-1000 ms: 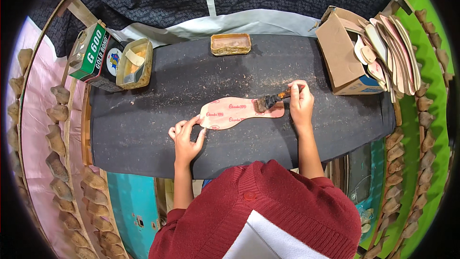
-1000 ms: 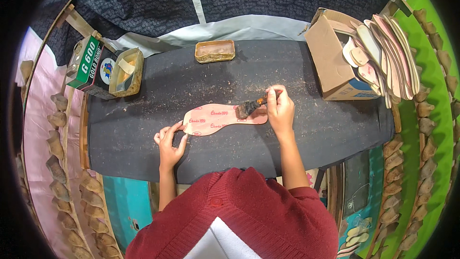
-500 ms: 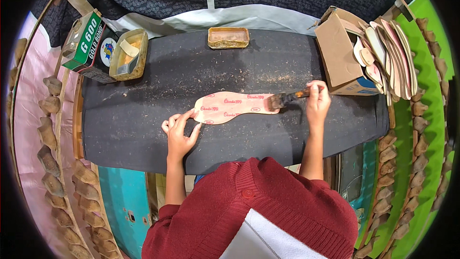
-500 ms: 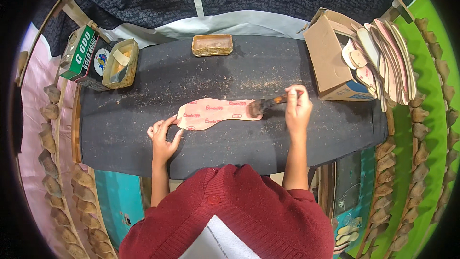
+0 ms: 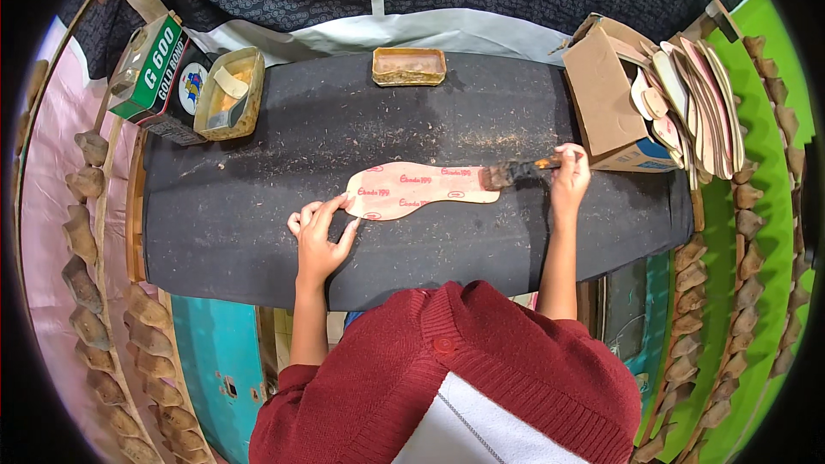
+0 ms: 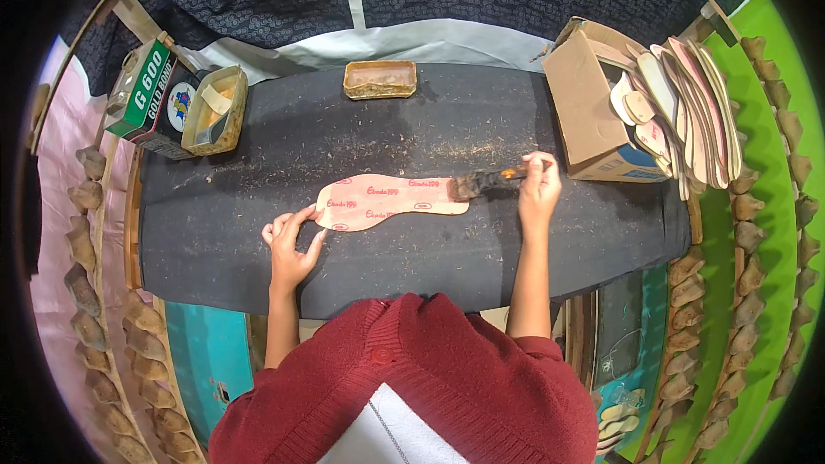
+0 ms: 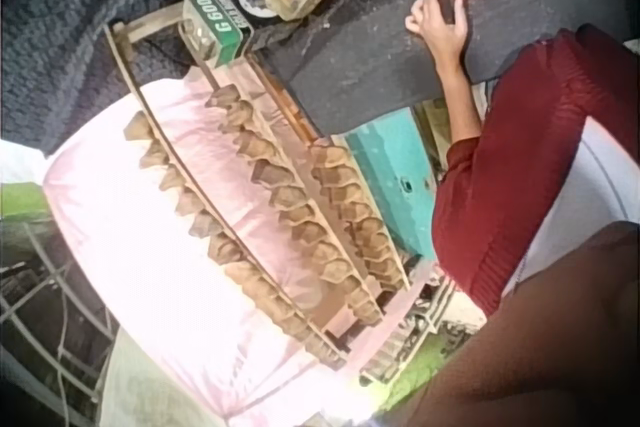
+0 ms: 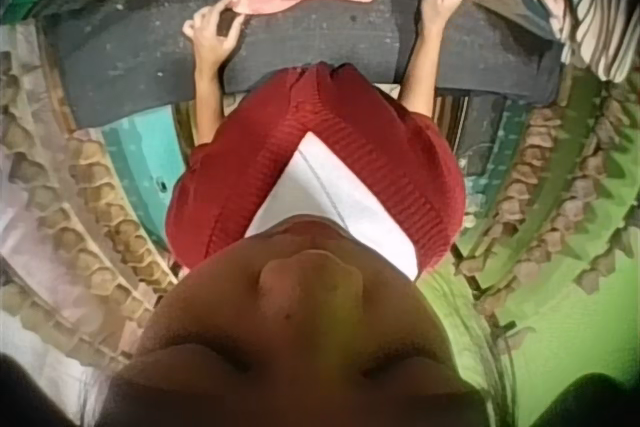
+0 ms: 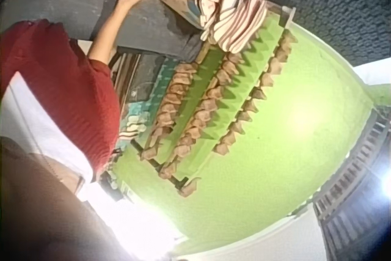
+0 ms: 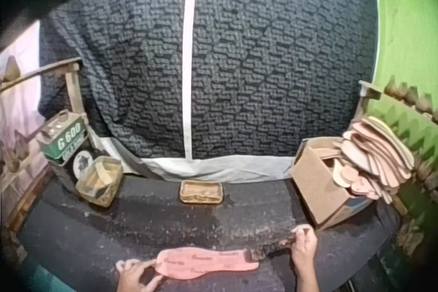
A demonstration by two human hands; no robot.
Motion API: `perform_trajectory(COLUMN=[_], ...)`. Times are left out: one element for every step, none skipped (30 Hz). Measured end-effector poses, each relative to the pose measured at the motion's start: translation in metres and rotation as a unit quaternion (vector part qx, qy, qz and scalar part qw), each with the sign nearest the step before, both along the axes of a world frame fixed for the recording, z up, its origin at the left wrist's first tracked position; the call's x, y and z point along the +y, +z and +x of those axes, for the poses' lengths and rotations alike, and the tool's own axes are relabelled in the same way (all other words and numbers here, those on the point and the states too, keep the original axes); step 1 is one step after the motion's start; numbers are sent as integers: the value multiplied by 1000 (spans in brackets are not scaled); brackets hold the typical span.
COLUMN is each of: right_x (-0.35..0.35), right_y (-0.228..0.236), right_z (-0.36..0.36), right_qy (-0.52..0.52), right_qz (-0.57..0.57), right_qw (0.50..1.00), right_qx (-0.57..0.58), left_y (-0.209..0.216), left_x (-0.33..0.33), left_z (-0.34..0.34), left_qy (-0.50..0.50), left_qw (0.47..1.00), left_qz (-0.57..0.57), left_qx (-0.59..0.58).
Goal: The person is applying adhesive to shoe insoles and outsoles using a brush in a workshop environment.
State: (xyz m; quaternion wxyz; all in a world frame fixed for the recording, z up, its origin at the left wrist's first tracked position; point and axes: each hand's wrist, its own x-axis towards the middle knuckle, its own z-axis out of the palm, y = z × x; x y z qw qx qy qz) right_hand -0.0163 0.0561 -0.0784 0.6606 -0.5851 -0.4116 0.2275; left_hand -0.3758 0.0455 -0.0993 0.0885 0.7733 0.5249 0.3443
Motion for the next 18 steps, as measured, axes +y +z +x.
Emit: perform_trajectory(right_x=[5, 6, 7, 11, 15, 16, 17, 16, 16, 17, 19, 20, 22, 23, 22, 21, 18, 15], right_y=[-6, -6, -5, -3, 0, 2, 4, 5, 5, 1, -2, -1, 0, -1, -1, 1, 3, 5], right_z=[-1, 3, 7, 12, 14, 14, 13, 12, 10, 8, 6, 6, 6, 9, 12, 13, 10, 5], right_qy=[1, -2, -4, -23, -42, -50, -49, -24, 1, 19, 15, 0, -14, -39, -64, -65, -64, -25], right_qz=[11, 1, -9, 8, 25, 42, 43, 25, 8, -5, 5, 8, 11, 30, 49, 44, 44, 14], right_qw=[999, 999, 999, 998, 996, 994, 994, 999, 1000, 1000, 997, 998, 999, 996, 991, 992, 992, 998], right_qx=[-46, -40, -34, -56, -78, -88, -88, -41, 6, 1, -71, -54, -38, -72, -105, -96, -96, -49], left_y=[0, 1, 2, 2, 2, 1, 0, 0, 0, 1, 0, 0, -1, 0, 1, 1, 1, 1], left_x=[0, 0, 1, 0, 0, 0, 1, 1, 2, 1, 1, 2, 1, 1, 0, 1, 1, 1], left_z=[0, 0, 2, 2, 1, 0, 0, 0, 0, 0, 0, -1, -1, -1, -1, -1, -1, -1], left_qy=[4, 3, 1, -1, 0, -1, -1, 0, 1, 1, 0, -1, 1, 2, -2, -6, -5, -3], left_qw=[1000, 1000, 1000, 1000, 1000, 1000, 1000, 1000, 1000, 1000, 1000, 1000, 1000, 1000, 1000, 1000, 1000, 1000], left_qz=[1, 1, -2, -5, -5, -6, -6, -6, -6, -7, -7, -3, 0, -1, -5, -10, -11, -12], left_qx=[3, 4, -2, -6, -5, -3, -3, -3, -3, -3, -3, 0, 2, 2, -4, -11, -10, -8])
